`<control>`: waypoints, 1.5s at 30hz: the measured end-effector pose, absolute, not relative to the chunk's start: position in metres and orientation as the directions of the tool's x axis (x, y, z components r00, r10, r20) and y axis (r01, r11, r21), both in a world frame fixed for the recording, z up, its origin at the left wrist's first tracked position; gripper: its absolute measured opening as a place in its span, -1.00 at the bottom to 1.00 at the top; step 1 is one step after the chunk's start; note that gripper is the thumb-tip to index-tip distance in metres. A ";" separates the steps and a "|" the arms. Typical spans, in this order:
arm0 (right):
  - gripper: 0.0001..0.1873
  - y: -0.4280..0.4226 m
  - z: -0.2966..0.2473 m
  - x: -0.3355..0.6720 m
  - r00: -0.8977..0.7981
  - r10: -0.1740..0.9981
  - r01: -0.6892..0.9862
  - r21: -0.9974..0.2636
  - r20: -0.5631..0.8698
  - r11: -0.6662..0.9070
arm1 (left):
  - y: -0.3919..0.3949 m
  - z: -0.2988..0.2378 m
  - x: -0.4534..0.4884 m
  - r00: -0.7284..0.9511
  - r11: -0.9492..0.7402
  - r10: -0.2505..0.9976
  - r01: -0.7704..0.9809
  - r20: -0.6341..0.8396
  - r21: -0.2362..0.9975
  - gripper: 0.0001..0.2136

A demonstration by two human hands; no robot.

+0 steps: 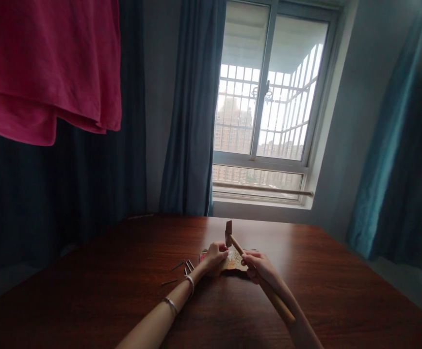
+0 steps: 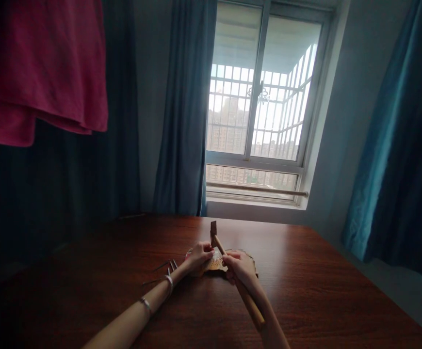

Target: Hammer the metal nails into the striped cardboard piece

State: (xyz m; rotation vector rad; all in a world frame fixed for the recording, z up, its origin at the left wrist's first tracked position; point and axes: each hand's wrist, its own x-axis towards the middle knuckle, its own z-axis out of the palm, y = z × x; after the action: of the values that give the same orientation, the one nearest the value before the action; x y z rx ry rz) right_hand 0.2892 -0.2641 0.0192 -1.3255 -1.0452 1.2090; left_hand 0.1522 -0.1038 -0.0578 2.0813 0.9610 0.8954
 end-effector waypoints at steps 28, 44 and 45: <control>-0.69 -0.267 0.023 0.286 0.119 0.991 0.014 -0.998 -0.061 -0.063 | -0.099 -0.063 0.154 0.508 -0.536 0.797 0.349 0.325 0.769 -0.85; -0.70 -0.266 0.022 0.287 0.111 0.990 0.015 -0.996 -0.087 -0.089 | -0.103 -0.059 0.152 0.516 -0.533 0.796 0.346 0.318 0.772 -0.86; -0.70 -0.266 0.022 0.287 0.108 0.990 0.009 -0.996 -0.088 -0.089 | -0.102 -0.060 0.152 0.515 -0.535 0.795 0.344 0.321 0.772 -0.86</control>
State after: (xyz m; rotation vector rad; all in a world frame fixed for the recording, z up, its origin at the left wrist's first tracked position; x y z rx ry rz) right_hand 0.2866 -0.2658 0.0222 -1.3329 -1.0962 1.1866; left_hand 0.1520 -0.1023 -0.0596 2.1096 0.9242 0.8981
